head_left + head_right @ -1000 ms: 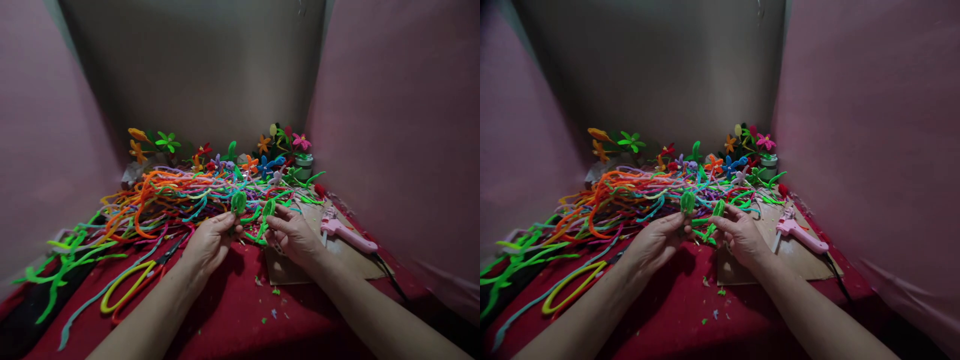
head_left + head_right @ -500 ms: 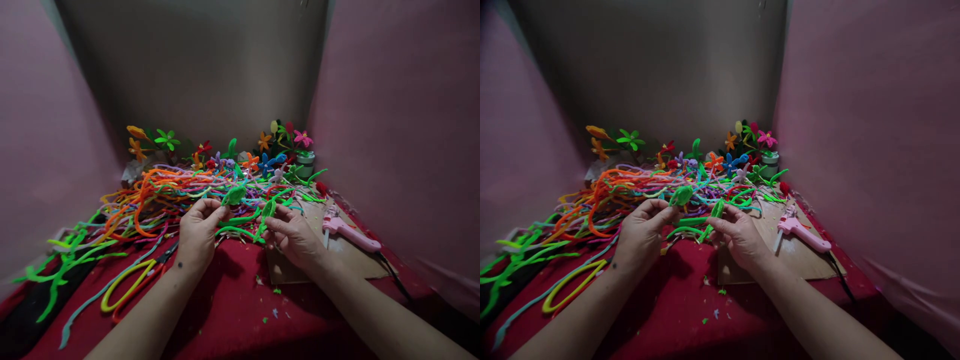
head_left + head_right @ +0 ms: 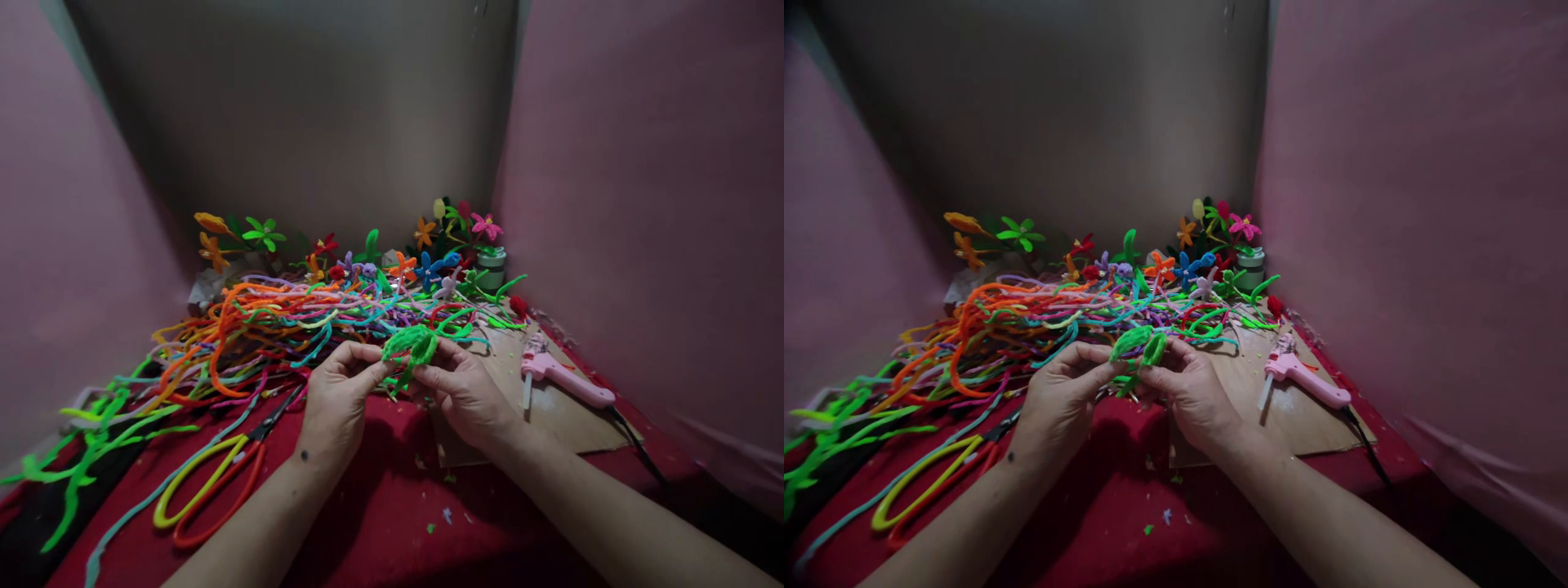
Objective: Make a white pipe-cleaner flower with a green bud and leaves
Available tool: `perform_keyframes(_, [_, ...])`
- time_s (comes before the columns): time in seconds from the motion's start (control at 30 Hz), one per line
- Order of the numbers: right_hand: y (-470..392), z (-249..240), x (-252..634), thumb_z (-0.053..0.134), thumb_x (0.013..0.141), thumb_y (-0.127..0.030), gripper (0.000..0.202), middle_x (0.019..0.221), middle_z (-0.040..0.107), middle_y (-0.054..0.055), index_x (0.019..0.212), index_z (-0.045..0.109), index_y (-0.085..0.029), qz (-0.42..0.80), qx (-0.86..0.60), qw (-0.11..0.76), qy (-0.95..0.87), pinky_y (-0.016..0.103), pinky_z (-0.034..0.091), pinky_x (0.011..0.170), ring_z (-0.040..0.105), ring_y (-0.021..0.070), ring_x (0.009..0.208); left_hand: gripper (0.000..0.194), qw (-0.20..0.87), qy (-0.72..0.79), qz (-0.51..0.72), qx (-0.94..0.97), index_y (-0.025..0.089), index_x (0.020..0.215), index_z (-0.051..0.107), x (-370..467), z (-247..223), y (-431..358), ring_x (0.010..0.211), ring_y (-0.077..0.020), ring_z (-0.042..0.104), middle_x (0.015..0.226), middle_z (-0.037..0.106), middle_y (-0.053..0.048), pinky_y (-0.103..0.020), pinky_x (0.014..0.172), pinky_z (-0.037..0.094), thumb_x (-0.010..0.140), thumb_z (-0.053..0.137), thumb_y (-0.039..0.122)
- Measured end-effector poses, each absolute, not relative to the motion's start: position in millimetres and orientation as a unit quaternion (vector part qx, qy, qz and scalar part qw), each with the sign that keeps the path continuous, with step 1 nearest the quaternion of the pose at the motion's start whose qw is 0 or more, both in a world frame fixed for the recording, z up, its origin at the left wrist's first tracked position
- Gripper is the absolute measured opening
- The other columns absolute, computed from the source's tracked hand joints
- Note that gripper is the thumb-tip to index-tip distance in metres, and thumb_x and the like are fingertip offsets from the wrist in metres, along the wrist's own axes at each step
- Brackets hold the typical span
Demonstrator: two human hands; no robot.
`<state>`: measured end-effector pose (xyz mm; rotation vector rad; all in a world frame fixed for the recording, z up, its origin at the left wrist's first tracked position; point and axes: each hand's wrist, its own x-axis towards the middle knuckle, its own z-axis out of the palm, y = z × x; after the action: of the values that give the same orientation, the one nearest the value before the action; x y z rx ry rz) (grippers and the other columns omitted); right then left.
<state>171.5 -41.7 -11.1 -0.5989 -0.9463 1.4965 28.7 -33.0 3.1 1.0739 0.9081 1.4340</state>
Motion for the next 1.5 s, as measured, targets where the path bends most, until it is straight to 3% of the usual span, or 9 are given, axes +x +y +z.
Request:
perform_keyframes(0.6, [-43,-8,166,0.075,0.061,-0.017,0.019,0.074,0.065,-0.002,0.078,0.068,-0.021,0.609,-0.26,0.624,-0.416,0.026,0.047,0.063,0.056,0.0115,0.064,0.016,0.527,0.391,0.588,0.473,0.015,0.065,0.059,37,5,-41,0.061,-0.0093,0.056,0.067,0.063,0.003,-0.021,0.061,0.046,0.056,0.072,0.013])
perform_keyframes(0.97, [-46,-9,168,0.071,0.062,-0.017,0.013,0.067,0.062,-0.002,0.075,0.069,-0.02,0.586,-0.298,0.607,-0.447,0.026,0.046,0.062,0.053,0.0112,0.06,0.007,0.43,0.453,0.531,0.572,0.017,0.069,0.059,38,9,-44,0.057,-0.011,0.056,0.061,0.061,0.003,-0.021,0.058,0.045,0.065,0.064,0.015])
perform_keyframes(1.33, [-43,-14,172,0.067,0.069,-0.016,0.008,0.067,0.059,-0.003,0.076,0.068,-0.02,0.574,-0.273,0.619,-0.462,0.025,0.042,0.062,0.05,0.0102,0.059,0.007,0.381,0.426,0.473,0.671,0.02,0.081,0.055,35,-1,-43,0.067,-0.0157,0.059,0.073,0.059,-0.001,-0.027,0.065,0.047,0.079,0.055,0.027])
perform_keyframes(1.5, [-42,-14,172,0.067,0.069,-0.012,0.013,0.069,0.06,-0.002,0.08,0.069,-0.019,0.576,-0.276,0.619,-0.458,0.023,0.043,0.064,0.051,0.01,0.063,0.009,0.27,0.393,0.462,0.748,0.019,0.083,0.056,34,-4,-42,0.069,-0.014,0.055,0.075,0.056,-0.002,-0.025,0.066,0.045,0.084,0.048,0.023])
